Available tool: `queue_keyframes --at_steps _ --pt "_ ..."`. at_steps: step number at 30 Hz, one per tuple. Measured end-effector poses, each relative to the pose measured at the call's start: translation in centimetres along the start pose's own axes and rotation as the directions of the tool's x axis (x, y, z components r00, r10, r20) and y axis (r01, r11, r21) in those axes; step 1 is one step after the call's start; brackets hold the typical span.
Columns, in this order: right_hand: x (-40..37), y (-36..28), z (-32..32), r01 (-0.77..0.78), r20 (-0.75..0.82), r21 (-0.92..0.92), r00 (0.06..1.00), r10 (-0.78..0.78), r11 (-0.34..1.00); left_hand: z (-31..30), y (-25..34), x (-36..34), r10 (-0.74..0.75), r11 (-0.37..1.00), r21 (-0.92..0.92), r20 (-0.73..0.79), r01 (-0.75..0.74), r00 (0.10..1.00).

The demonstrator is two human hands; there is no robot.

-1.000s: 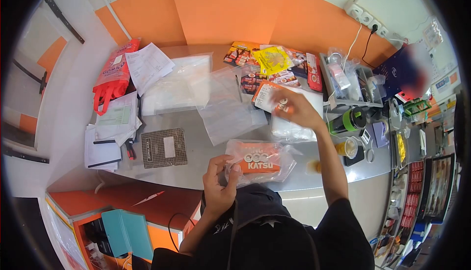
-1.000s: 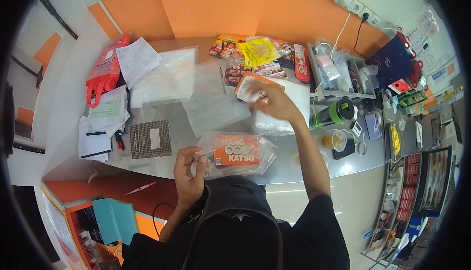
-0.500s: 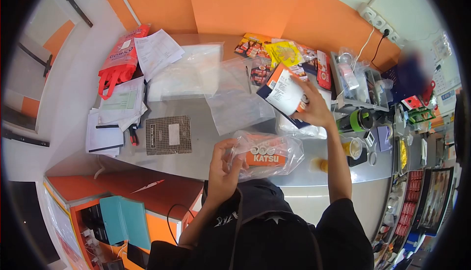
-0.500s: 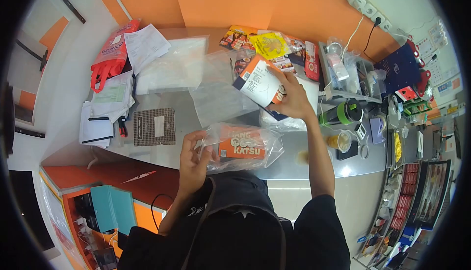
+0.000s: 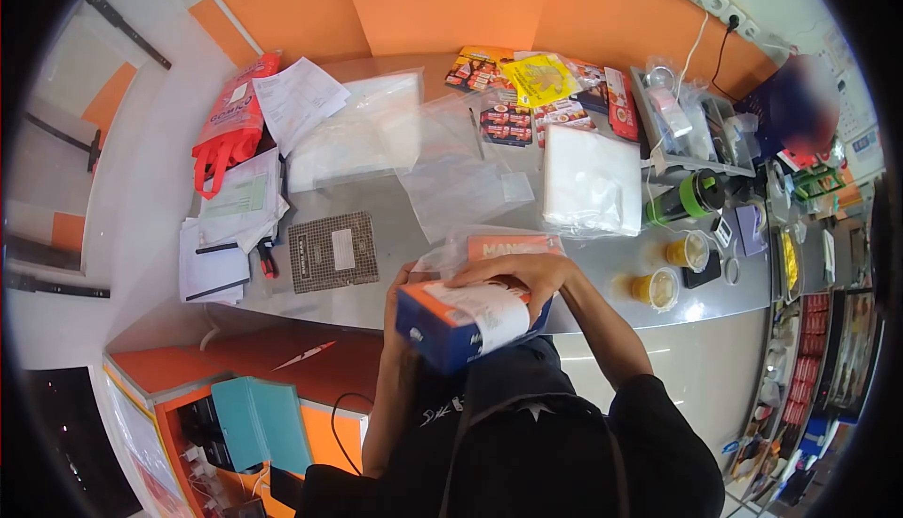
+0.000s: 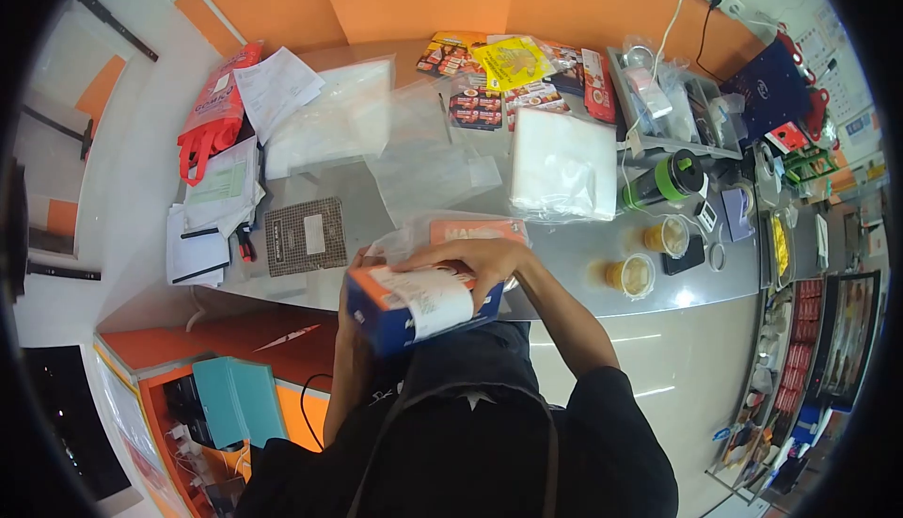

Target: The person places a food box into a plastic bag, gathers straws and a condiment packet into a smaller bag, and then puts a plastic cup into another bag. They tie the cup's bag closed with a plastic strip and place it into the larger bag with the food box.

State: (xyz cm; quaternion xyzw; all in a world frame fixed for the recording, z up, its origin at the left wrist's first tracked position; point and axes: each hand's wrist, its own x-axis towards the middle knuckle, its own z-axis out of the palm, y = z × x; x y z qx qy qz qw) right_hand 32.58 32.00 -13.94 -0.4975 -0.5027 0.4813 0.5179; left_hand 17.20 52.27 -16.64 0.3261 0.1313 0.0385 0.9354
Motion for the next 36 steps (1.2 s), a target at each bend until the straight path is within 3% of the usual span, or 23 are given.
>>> queue_keyframes --at_steps 4,5,8,14,16,17,20,24,26,27,30,31,33,34,36 --pt "-3.0 2.3 -1.7 -0.193 -0.089 -0.022 0.978 0.190 0.981 0.3 0.3 0.0 -0.043 0.995 0.078 -0.247 0.064 0.968" --pt "-3.6 2.9 -2.1 -0.136 -0.127 -0.035 0.983 0.130 0.990 0.4 0.3 0.0 0.010 0.976 0.215 -0.260 0.048 0.965" --pt "-5.3 0.5 -2.6 -0.190 -0.129 -0.137 0.976 0.173 0.972 1.5 -0.2 -0.3 0.163 0.808 0.589 -0.256 0.020 0.953" --pt "-7.4 -6.0 -1.1 -0.278 -0.199 -0.436 0.957 0.209 0.856 7.4 0.4 -0.2 0.315 0.783 0.604 -0.176 -0.150 0.933" --pt "-7.8 -6.8 -0.6 -0.377 -0.222 -0.436 0.925 0.308 0.817 7.5 -0.5 0.0 0.394 0.590 0.771 -0.015 -0.240 0.919" --pt "-8.2 -6.3 -0.8 -0.336 -0.229 -0.460 0.939 0.256 0.822 7.5 -0.7 0.0 0.415 0.477 0.831 0.074 -0.286 0.907" --pt "-9.3 -5.6 -1.3 -0.454 -0.370 -0.474 0.880 0.298 0.754 10.1 0.7 -1.1 0.416 0.189 0.866 0.357 -0.464 0.836" --pt "-7.3 -6.5 0.2 -0.534 -0.474 -0.647 0.841 0.261 0.544 9.5 0.0 -1.0 0.375 0.323 0.882 0.214 -0.344 0.902" --pt "-5.6 -7.4 1.8 -0.600 -0.517 -0.700 0.800 0.305 0.388 9.8 -0.7 -0.8 0.382 0.478 0.799 0.185 -0.365 0.905" --pt "-5.1 -7.3 2.2 -0.564 -0.486 -0.747 0.824 0.290 0.351 9.9 -1.1 -0.8 0.383 0.551 0.748 0.167 -0.370 0.909" --pt "-2.8 -6.5 0.8 -0.515 -0.302 -0.822 0.756 0.581 0.243 10.7 -1.0 -0.7 0.314 0.439 0.753 0.384 -0.491 0.868" --pt "-2.8 -6.6 0.7 -0.522 -0.346 -0.819 0.780 0.521 0.238 10.6 -0.8 -0.9 0.320 0.363 0.754 0.451 -0.547 0.834" --pt "-2.8 -6.7 0.9 -0.538 -0.426 -0.810 0.814 0.396 0.235 10.6 -0.5 -1.9 0.363 0.287 0.825 0.377 -0.487 0.852" --pt "-2.9 -6.5 1.0 -0.592 -0.506 -0.769 0.794 0.336 0.241 10.5 -0.5 -2.4 0.386 0.252 0.857 0.337 -0.449 0.859" --pt "-2.9 -5.9 1.1 -0.685 -0.653 -0.679 0.728 0.210 0.263 9.2 -0.6 -2.6 0.538 0.066 0.885 0.357 -0.460 0.763"
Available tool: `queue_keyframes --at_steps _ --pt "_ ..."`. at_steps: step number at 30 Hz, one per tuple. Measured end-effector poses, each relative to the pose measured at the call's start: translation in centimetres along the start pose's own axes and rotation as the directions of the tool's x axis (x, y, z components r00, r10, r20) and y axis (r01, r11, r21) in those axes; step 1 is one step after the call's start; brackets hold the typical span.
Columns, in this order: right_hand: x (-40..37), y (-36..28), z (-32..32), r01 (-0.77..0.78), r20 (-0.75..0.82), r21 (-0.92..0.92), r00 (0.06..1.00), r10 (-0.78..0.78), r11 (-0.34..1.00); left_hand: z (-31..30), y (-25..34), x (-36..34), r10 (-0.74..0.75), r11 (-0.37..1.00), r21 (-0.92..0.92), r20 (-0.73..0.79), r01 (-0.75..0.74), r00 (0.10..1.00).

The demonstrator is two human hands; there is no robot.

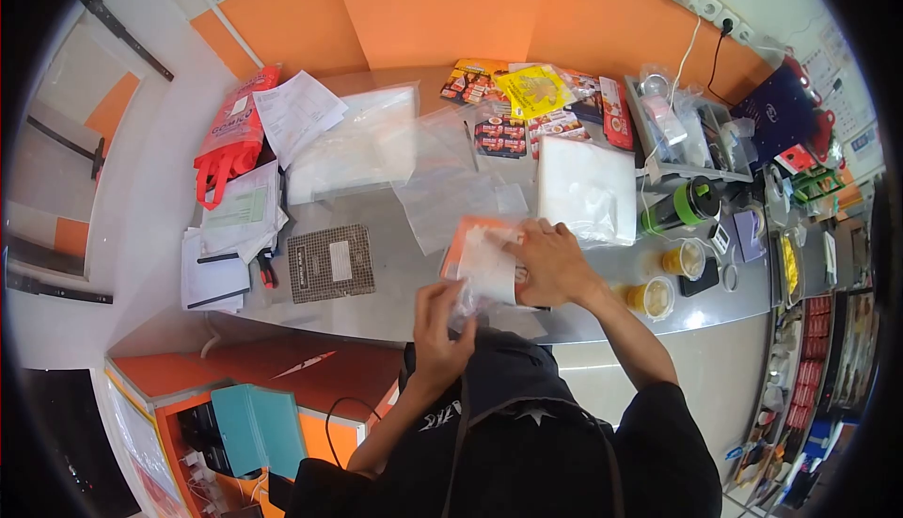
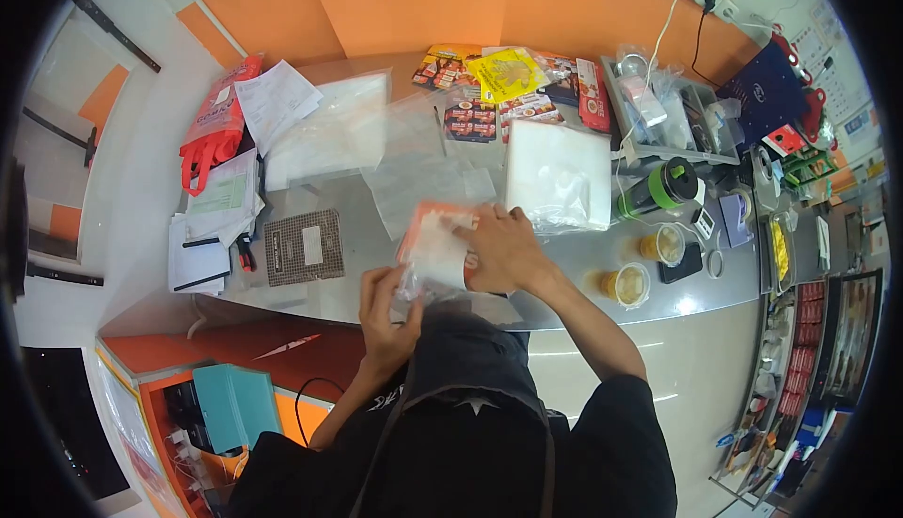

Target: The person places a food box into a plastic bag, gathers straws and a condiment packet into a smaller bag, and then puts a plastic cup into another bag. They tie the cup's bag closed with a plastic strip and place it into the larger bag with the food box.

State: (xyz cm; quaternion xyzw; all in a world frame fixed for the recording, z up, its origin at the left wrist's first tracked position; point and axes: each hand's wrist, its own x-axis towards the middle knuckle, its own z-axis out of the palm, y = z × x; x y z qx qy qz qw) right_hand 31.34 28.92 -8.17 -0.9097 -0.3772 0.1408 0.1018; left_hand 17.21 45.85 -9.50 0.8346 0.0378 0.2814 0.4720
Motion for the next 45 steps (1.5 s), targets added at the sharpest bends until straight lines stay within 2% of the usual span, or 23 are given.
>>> queue_keyframes --at_steps 1,4,5,6,7,10,13,16,19,22,25,28,31,34,36,37,39,43,45 --pt "0.2 0.1 0.3 -0.013 0.003 -0.008 1.000 0.013 1.000 -0.1 -0.3 -0.5 0.040 0.996 0.085 -0.075 -0.033 0.996" --pt "1.8 0.6 0.5 -0.046 0.028 -0.013 0.999 0.046 0.999 0.0 0.1 -1.7 0.392 0.900 0.208 0.002 -0.384 0.920" --pt "2.1 0.7 0.3 -0.047 0.052 -0.007 0.998 0.047 0.999 0.6 0.2 -1.9 0.334 0.927 0.103 0.210 -0.360 0.919" --pt "2.3 0.6 0.2 -0.045 0.079 -0.004 0.996 0.045 0.999 1.6 0.2 -2.1 0.280 0.951 0.008 0.410 -0.310 0.868" --pt "2.5 0.4 -0.1 -0.053 0.097 -0.008 0.994 0.053 0.999 2.6 0.1 -2.4 0.237 0.968 -0.074 0.589 -0.240 0.773" --pt "3.3 -0.2 -1.2 -0.073 0.143 -0.032 0.987 0.077 0.997 5.5 -1.6 -3.2 0.189 0.821 0.326 0.618 -0.468 0.763" --pt "3.6 0.0 -1.4 -0.122 0.183 -0.025 0.975 0.124 0.992 6.5 -2.5 -4.1 -0.033 0.864 0.368 0.721 -0.343 0.692" --pt "3.8 -0.1 -1.5 -0.141 0.194 0.017 0.972 0.135 0.990 7.5 -3.0 -4.0 -0.106 0.889 0.360 0.764 -0.284 0.637" --pt "3.8 -0.5 -0.7 -0.156 0.216 0.019 0.965 0.149 0.988 9.2 -4.5 -4.0 -0.157 0.963 0.252 0.817 -0.098 0.555" --pt "3.8 -1.1 -0.4 -0.182 0.245 0.029 0.955 0.170 0.983 9.6 -4.9 -4.0 0.024 0.995 0.033 0.847 -0.096 0.532" --pt "3.6 -1.5 0.7 -0.219 0.233 0.051 0.951 0.202 0.974 10.1 -4.4 -3.5 0.036 0.998 -0.005 0.882 -0.066 0.469" --pt "3.0 -1.8 1.3 -0.252 0.205 0.082 0.951 0.231 0.964 9.7 -3.2 -3.8 0.062 0.988 0.007 0.898 -0.156 0.437" --pt "2.4 -1.7 2.3 -0.235 0.167 0.104 0.962 0.216 0.967 9.4 -2.5 -4.2 0.151 0.988 -0.120 0.892 -0.097 0.426" --pt "1.5 -0.7 3.0 -0.162 0.068 0.051 0.985 0.158 0.985 8.7 -1.8 -4.4 0.236 0.968 -0.160 0.841 -0.193 0.487" --pt "0.7 -1.0 2.5 -0.142 0.056 -0.045 0.988 0.144 0.989 9.2 -0.9 -3.8 0.250 0.968 -0.205 0.845 -0.147 0.472" --pt "0.8 -1.4 2.0 -0.185 0.086 -0.007 0.979 0.185 0.983 9.7 -0.5 -3.6 0.256 0.967 -0.226 0.848 -0.120 0.464" --pt "1.5 -2.0 0.9 -0.274 0.140 0.064 0.955 0.263 0.960 11.3 0.2 -3.1 0.233 0.965 -0.158 0.882 -0.210 0.409" --pt "1.6 -2.0 1.5 -0.197 0.162 0.049 0.969 0.187 0.979 11.7 0.8 -2.6 0.211 0.937 -0.085 0.911 -0.340 0.354" --pt "1.0 -1.0 2.7 -0.140 0.155 0.042 0.979 0.132 0.989 10.3 0.9 -2.7 0.205 0.972 -0.117 0.845 -0.204 0.493"
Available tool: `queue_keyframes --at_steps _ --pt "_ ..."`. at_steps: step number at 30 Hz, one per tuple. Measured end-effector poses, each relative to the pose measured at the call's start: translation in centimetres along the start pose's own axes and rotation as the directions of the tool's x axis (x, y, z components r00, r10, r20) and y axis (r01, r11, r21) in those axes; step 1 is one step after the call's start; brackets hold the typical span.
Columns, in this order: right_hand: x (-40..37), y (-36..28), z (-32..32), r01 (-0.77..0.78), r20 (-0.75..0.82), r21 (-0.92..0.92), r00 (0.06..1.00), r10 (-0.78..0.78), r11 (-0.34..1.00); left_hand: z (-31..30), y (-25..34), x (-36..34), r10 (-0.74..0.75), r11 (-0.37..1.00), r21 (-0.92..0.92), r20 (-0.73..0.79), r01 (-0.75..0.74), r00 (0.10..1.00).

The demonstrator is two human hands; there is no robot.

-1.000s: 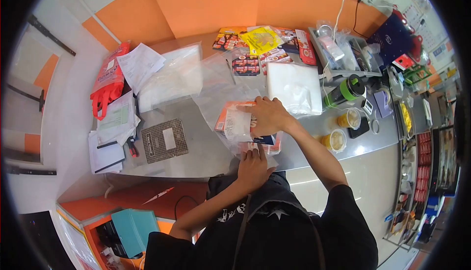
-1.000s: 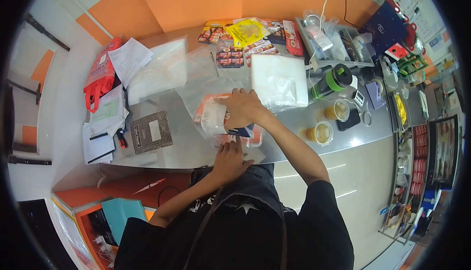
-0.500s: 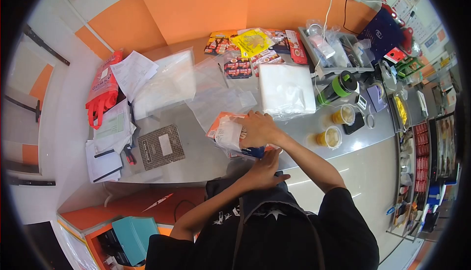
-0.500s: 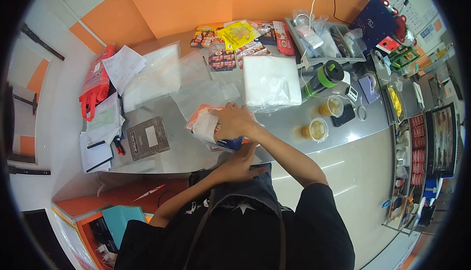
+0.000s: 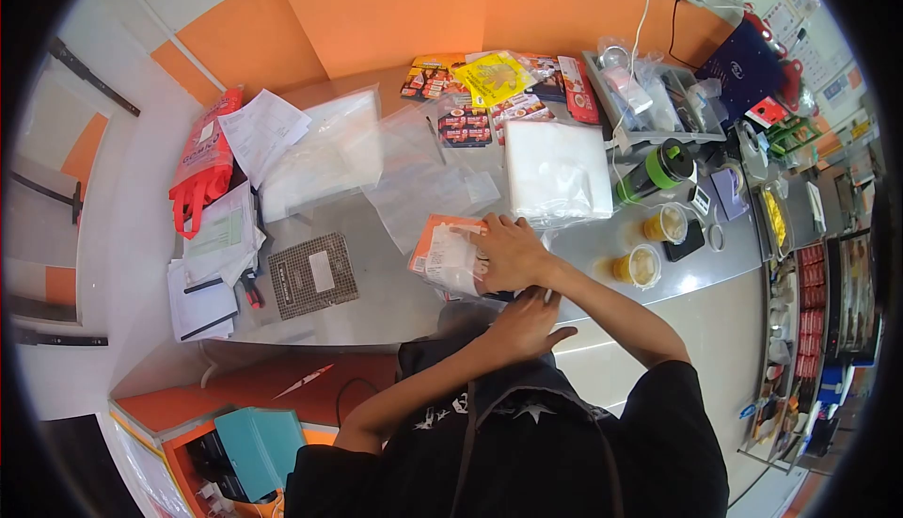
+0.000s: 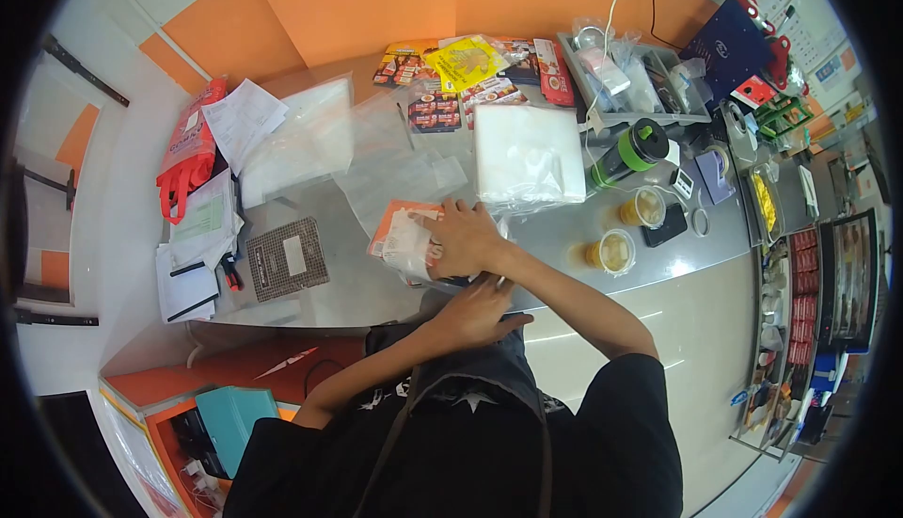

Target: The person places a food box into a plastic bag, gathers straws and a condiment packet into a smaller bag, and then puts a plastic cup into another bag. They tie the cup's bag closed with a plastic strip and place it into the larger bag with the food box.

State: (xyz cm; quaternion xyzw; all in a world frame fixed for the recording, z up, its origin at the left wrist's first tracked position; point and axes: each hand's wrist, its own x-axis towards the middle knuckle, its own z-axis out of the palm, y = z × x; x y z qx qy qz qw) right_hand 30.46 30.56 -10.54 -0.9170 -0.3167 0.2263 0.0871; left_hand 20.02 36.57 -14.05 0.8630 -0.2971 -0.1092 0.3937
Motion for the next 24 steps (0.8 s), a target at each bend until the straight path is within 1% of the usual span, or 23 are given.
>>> queue_keyframes --at_steps 1,3,4,6,7,8,9,10,12,13,14,15,16,17,18,19,20,21,22,24 --pt "-0.4 0.6 0.5 0.049 -0.033 -0.021 0.998 -0.050 0.999 -0.6 0.1 -0.9 -0.021 0.997 -0.072 -0.074 0.016 0.997" --pt "-1.0 2.2 1.1 0.149 -0.096 -0.076 0.983 -0.156 0.986 -2.4 0.5 -2.5 -0.019 0.980 -0.197 -0.062 0.007 0.998" --pt "-1.0 2.8 1.8 0.153 -0.127 -0.140 0.977 -0.171 0.978 -3.2 0.3 -3.2 -0.017 0.966 -0.258 -0.057 0.002 0.998" --pt "-1.1 3.1 2.6 0.144 -0.190 -0.260 0.962 -0.197 0.955 -4.6 -0.7 -4.4 -0.108 0.974 -0.222 -0.254 0.050 0.961" --pt "-1.5 3.1 2.3 0.161 -0.166 -0.202 0.967 -0.196 0.966 -4.9 -0.7 -4.8 -0.153 0.974 -0.213 -0.345 0.081 0.926" --pt "-1.9 3.2 1.6 0.177 -0.143 -0.144 0.970 -0.197 0.974 -5.3 -0.9 -4.3 -0.194 0.981 -0.104 -0.480 0.164 0.855" --pt "-2.2 3.0 1.1 0.192 -0.117 -0.084 0.973 -0.201 0.978 -6.2 -1.0 -3.3 -0.213 0.965 -0.010 -0.609 0.262 0.764" --pt "-2.6 3.4 1.1 0.266 -0.185 0.010 0.948 -0.260 0.964 -6.7 -1.1 -2.8 -0.205 0.927 0.069 -0.729 0.368 0.653" --pt "-3.3 5.2 0.7 0.420 -0.337 0.163 0.874 -0.350 0.893 -5.4 -3.5 -2.8 -0.263 0.916 0.057 -0.662 0.397 0.701" --pt "-3.8 6.0 0.6 0.240 -0.339 0.224 0.928 -0.156 0.945 -4.6 -5.2 -2.5 -0.290 0.912 0.045 -0.634 0.408 0.717" --pt "-4.6 6.8 1.1 0.056 -0.327 0.278 0.944 0.040 0.959 -3.6 -6.8 -2.9 -0.245 0.938 0.027 -0.649 0.344 0.720" --pt "-5.2 7.6 1.6 -0.127 -0.304 0.327 0.924 0.231 0.936 -4.0 -7.1 -3.0 -0.276 0.947 -0.058 -0.647 0.315 0.710" --pt "-5.5 8.5 2.5 -0.178 -0.302 0.256 0.919 0.253 0.950 -4.3 -7.0 -3.4 -0.311 0.947 -0.144 -0.639 0.287 0.704" --pt "-5.4 10.1 3.8 -0.157 -0.221 0.447 0.935 0.279 0.880 -4.4 -6.7 -3.6 -0.342 0.940 -0.226 -0.627 0.257 0.700" --pt "-5.3 12.1 5.1 -0.147 -0.137 0.622 0.947 0.292 0.769 -4.8 -6.1 -3.4 -0.331 0.942 -0.278 -0.686 0.186 0.648" --pt "-5.1 12.6 4.9 -0.145 -0.054 0.768 0.956 0.289 0.624 -5.4 -5.7 -3.3 -0.331 0.940 -0.304 -0.700 0.156 0.633" --pt "-5.2 13.1 4.6 -0.088 -0.204 0.741 0.915 0.348 0.666 -6.1 -5.4 -3.3 -0.333 0.936 -0.328 -0.714 0.125 0.616" --pt "-5.7 12.6 3.4 -0.036 -0.348 0.706 0.852 0.391 0.708 -6.8 -5.0 -3.5 -0.336 0.931 -0.352 -0.727 0.095 0.599" --pt "-6.2 11.9 2.2 0.009 -0.486 0.663 0.766 0.421 0.748 -7.5 -4.5 -3.7 -0.385 0.909 -0.398 -0.696 0.120 0.606" --pt "-7.5 10.3 0.5 -0.018 -0.625 0.552 0.653 0.428 0.834 -8.3 -3.5 -4.1 -0.370 0.916 -0.390 -0.728 0.096 0.577"
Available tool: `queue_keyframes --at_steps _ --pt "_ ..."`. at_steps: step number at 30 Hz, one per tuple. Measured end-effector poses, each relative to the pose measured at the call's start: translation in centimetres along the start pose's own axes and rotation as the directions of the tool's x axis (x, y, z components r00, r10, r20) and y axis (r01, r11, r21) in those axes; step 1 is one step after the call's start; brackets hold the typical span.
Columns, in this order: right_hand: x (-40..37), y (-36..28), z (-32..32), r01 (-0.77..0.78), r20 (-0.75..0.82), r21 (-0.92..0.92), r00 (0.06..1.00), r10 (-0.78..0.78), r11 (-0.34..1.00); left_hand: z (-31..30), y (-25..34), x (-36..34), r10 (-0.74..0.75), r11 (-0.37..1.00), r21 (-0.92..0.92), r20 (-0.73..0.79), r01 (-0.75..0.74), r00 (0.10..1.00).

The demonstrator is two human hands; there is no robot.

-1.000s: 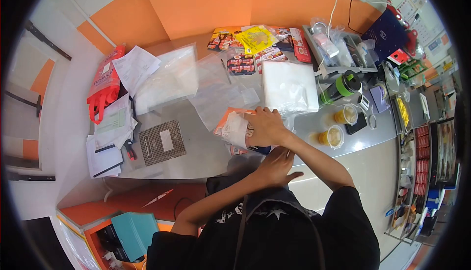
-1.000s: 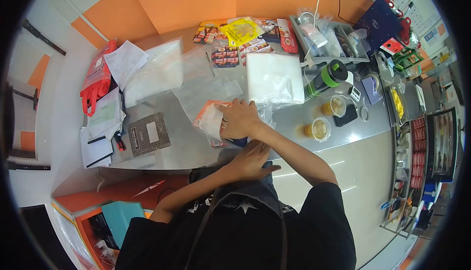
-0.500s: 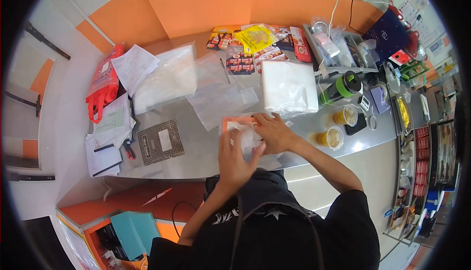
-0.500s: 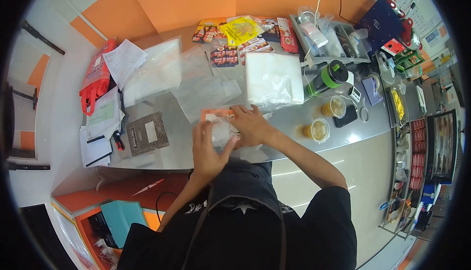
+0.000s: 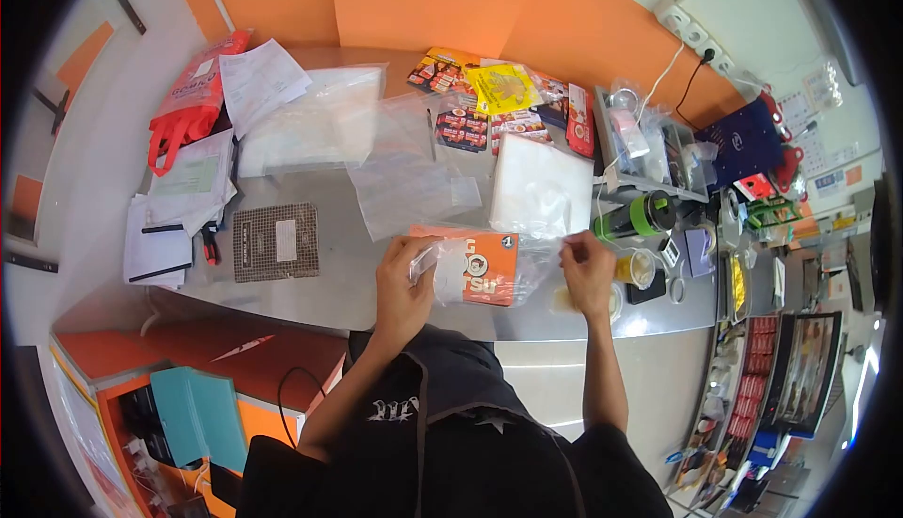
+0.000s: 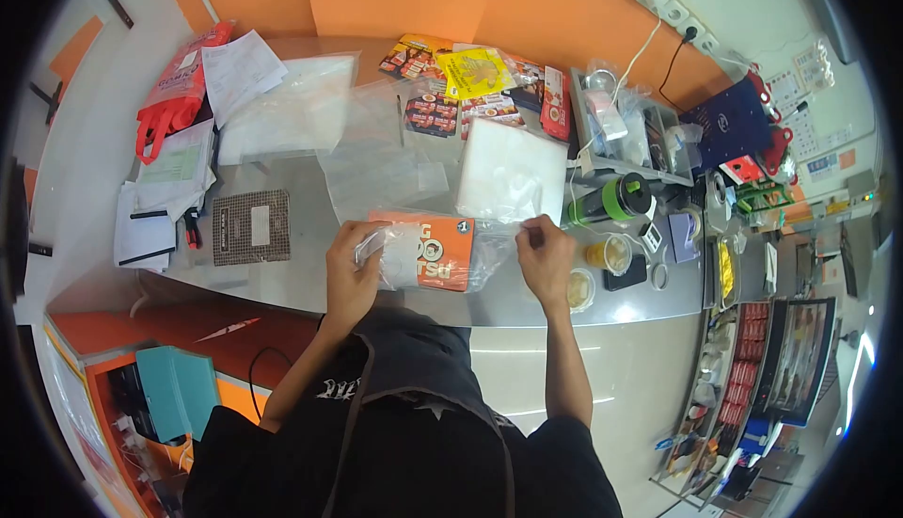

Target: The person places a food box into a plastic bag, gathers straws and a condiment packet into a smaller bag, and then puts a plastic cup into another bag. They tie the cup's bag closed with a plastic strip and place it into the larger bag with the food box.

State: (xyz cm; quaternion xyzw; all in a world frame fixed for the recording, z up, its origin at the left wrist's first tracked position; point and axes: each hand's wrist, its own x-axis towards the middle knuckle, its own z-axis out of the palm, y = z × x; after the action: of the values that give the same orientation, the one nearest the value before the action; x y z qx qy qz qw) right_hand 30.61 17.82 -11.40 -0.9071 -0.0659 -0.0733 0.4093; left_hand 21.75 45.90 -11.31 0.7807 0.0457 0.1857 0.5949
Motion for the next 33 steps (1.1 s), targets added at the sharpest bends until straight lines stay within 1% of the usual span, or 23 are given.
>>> queue_keyframes --at_steps 2,4,5,6,7,9,10,13,14,15,16,18,19,21,22,23,24,25,26,27,29,32,33 --pt "-0.2 -3.5 -1.2 0.046 -0.139 -0.094 0.989 -0.059 0.995 -0.6 1.4 0.2 -0.008 0.999 -0.037 -0.030 0.007 1.000" --pt "0.2 -3.6 -0.8 0.085 -0.076 -0.163 0.992 -0.098 0.983 -0.9 2.6 0.4 -0.049 0.994 -0.099 -0.034 0.045 0.998" --pt "0.4 -3.5 -0.5 0.104 -0.048 -0.196 0.992 -0.115 0.975 -0.7 2.0 0.4 -0.034 0.997 -0.070 -0.002 0.034 0.999" --pt "0.7 -1.0 0.0 0.087 0.092 -0.212 0.993 -0.069 0.973 -0.3 1.0 0.5 -0.017 0.999 -0.040 0.035 0.018 0.999" --pt "0.6 0.0 0.1 0.085 0.077 -0.257 0.995 -0.067 0.963 0.0 0.3 0.7 0.005 1.000 -0.013 0.068 -0.004 0.998" --pt "1.2 0.5 0.2 0.097 0.058 -0.346 0.995 -0.082 0.933 0.6 0.3 0.1 -0.089 0.993 -0.057 0.162 0.099 0.983" --pt "1.5 0.2 0.1 0.076 -0.007 -0.322 0.997 -0.083 0.944 0.8 0.4 -0.2 -0.138 0.985 -0.072 0.213 0.157 0.967" --pt "1.5 -1.8 -0.8 0.018 -0.181 -0.235 0.982 -0.062 0.972 0.5 1.1 -0.1 -0.045 0.994 -0.082 0.241 0.066 0.969" --pt "1.4 -3.1 -0.9 0.007 -0.227 -0.202 0.972 -0.054 0.979 0.6 1.2 0.1 -0.123 0.954 -0.235 0.263 0.188 0.957" --pt "1.3 -4.2 -1.1 -0.002 -0.273 -0.168 0.961 -0.044 0.986 0.8 1.3 0.3 -0.195 0.874 -0.379 0.297 0.303 0.935" --pt "0.9 -5.0 -1.6 -0.001 -0.252 -0.194 0.967 -0.049 0.981 0.9 1.4 0.5 -0.257 0.760 -0.505 0.343 0.408 0.904" --pt "-0.3 -6.7 -2.6 0.009 -0.208 -0.241 0.976 -0.061 0.970 0.2 2.0 1.2 -0.120 0.860 -0.456 0.260 0.231 0.958" --pt "-0.9 -8.1 -3.4 0.070 -0.210 -0.285 0.968 -0.133 0.956 -0.1 2.2 1.3 -0.052 0.895 -0.421 0.226 0.145 0.973" --pt "-1.6 -11.4 -4.9 0.188 -0.212 -0.365 0.937 -0.278 0.912 -0.9 1.3 1.3 -0.008 0.964 -0.260 0.201 0.061 0.980" --pt "-1.8 -12.7 -4.9 0.331 -0.131 -0.250 0.919 -0.371 0.910 -1.1 1.2 1.4 0.019 0.985 -0.173 0.202 0.017 0.979" --pt "-2.0 -13.0 -4.0 0.400 0.057 -0.079 0.916 -0.396 0.913 -1.1 1.5 1.4 -0.045 0.975 -0.209 0.178 0.082 0.983" --pt "-2.1 -13.4 -2.7 0.422 0.223 0.101 0.873 -0.434 0.901 -1.1 2.6 1.2 -0.105 0.959 -0.244 0.168 0.144 0.980" --pt "-1.8 -13.8 -0.9 0.353 0.519 0.049 0.790 -0.326 0.934 -1.0 3.7 1.3 -0.151 0.939 -0.280 0.183 0.199 0.971" --pt "-0.8 -11.2 2.8 0.372 0.711 -0.016 0.656 -0.251 0.928 -0.8 4.8 1.4 -0.177 0.920 -0.313 0.202 0.235 0.963" --pt "-1.1 -8.8 5.9 0.416 0.711 -0.070 0.658 -0.247 0.907 -0.9 5.9 1.3 -0.201 0.899 -0.344 0.229 0.272 0.952" --pt "0.5 -8.1 8.9 0.545 0.828 -0.155 0.526 -0.192 0.824 -0.9 6.2 1.0 -0.226 0.877 -0.365 0.264 0.314 0.938" --pt "1.3 -10.3 7.6 0.540 0.900 -0.286 0.434 0.028 0.792 -0.5 6.7 0.0 -0.230 0.883 -0.368 0.203 0.292 0.952" --pt "1.1 -9.6 7.2 0.592 0.889 -0.231 0.451 -0.080 0.772 -0.4 6.9 -0.2 -0.232 0.885 -0.374 0.164 0.278 0.959"
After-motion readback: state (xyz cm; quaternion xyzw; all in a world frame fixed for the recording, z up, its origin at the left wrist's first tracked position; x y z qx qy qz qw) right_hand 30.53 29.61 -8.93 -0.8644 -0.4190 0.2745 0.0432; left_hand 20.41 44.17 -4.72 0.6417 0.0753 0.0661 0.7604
